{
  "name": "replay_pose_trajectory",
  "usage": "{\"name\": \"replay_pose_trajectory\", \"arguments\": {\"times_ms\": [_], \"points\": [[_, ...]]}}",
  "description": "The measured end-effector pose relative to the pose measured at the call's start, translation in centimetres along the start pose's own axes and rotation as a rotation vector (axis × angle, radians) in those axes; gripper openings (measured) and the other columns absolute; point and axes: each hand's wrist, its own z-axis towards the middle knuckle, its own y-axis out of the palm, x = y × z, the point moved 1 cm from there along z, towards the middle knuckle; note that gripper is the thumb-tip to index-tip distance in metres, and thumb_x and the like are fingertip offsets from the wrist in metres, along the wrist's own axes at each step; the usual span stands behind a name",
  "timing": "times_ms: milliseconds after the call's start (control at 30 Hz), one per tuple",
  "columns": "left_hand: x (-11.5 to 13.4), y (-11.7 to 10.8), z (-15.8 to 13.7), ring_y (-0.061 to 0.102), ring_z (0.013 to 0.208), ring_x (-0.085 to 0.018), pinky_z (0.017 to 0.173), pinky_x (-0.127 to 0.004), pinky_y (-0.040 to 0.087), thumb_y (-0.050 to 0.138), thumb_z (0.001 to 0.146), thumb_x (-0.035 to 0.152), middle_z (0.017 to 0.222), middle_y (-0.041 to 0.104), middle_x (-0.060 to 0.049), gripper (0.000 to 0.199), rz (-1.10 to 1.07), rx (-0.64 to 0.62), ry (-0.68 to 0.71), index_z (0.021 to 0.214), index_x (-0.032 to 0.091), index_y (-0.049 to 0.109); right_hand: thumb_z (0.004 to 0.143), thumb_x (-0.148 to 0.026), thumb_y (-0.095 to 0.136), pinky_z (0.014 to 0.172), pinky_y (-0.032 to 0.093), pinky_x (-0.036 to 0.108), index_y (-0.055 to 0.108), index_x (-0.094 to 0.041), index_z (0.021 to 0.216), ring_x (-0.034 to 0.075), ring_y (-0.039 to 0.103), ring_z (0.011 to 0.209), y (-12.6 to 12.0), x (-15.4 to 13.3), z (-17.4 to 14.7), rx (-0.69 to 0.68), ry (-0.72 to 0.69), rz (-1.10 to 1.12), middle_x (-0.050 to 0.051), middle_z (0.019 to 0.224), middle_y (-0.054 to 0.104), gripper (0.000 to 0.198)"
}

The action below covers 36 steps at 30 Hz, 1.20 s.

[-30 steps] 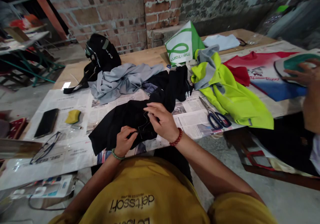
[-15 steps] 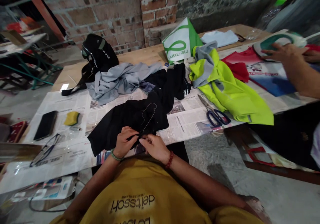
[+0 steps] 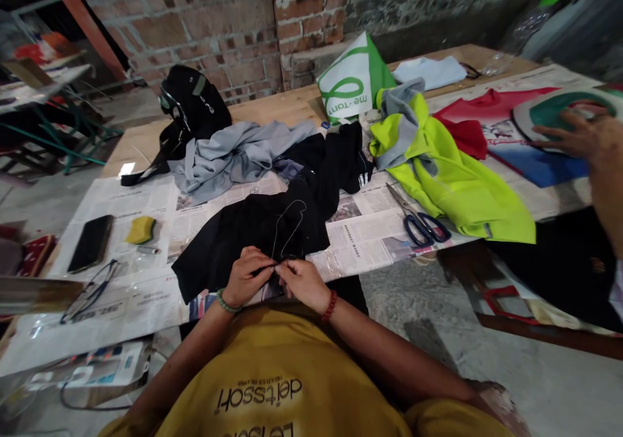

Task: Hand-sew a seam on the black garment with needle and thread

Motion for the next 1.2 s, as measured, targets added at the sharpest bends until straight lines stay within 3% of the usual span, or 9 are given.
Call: {"name": "replay_pose_trajectory", "arguments": {"times_ms": [167, 333, 533, 867, 1200], "points": [[0.05, -0.09, 0.04, 0.062, 0.067, -0.014, 0.079, -0.036, 0.043, 0.060, 0.081, 0.019, 0.070, 0.069, -0.002, 0.008, 0.011, -0.001, -0.025, 0.078, 0.020, 0.068, 0.085, -0.044, 0.044, 0.040, 0.030, 0.019, 0.052, -0.017, 0.058, 0.008, 0.043, 0.040, 0.04, 0.44, -0.07, 0.022, -0.094, -0.193, -0.002, 0.046, 0.048, 0.039], [0.06, -0.12, -0.02, 0.062, 0.068, -0.014, 0.081, -0.036, 0.042, 0.059, 0.082, 0.021, 0.071, 0.070, -0.001, 0.010, 0.027, -0.041, -0.023, 0.080, 0.021, 0.068, 0.084, -0.042, 0.041, 0.041, 0.022, 0.022, 0.038, -0.018, 0.045, 0.008, 0.032, 0.044, 0.07, 0.43, -0.09, 0.051, -0.197, -0.338, -0.002, 0.043, 0.036, 0.046], [0.02, -0.13, -0.10, 0.061, 0.069, -0.014, 0.078, -0.035, 0.042, 0.059, 0.083, 0.019, 0.072, 0.069, -0.002, 0.009, 0.024, 0.002, -0.064, 0.080, 0.020, 0.068, 0.083, -0.038, 0.039, 0.044, 0.020, 0.021, 0.029, -0.019, 0.050, 0.007, 0.026, 0.048, 0.06, -0.08, -0.39, -0.051, -0.262, -0.359, -0.004, 0.048, 0.028, 0.040], [-0.05, -0.11, 0.06, 0.062, 0.067, -0.014, 0.078, -0.035, 0.042, 0.060, 0.082, 0.019, 0.071, 0.069, -0.001, 0.009, -0.014, -0.051, -0.067, 0.078, 0.020, 0.068, 0.082, -0.042, 0.040, 0.041, 0.021, 0.019, 0.033, -0.019, 0.051, 0.006, 0.027, 0.046, 0.25, 0.49, 0.07, -0.062, -0.150, -0.192, -0.004, 0.046, 0.033, 0.039], [-0.08, 0.04, -0.06, 0.060, 0.066, -0.014, 0.080, -0.036, 0.043, 0.058, 0.082, 0.021, 0.069, 0.068, -0.001, 0.011, 0.006, -0.016, -0.069, 0.076, 0.020, 0.067, 0.080, -0.043, 0.042, 0.039, 0.021, 0.018, 0.031, -0.019, 0.051, 0.006, 0.027, 0.045, 0.41, 0.42, 0.35, -0.042, -0.158, -0.167, -0.005, 0.045, 0.033, 0.039]]}}
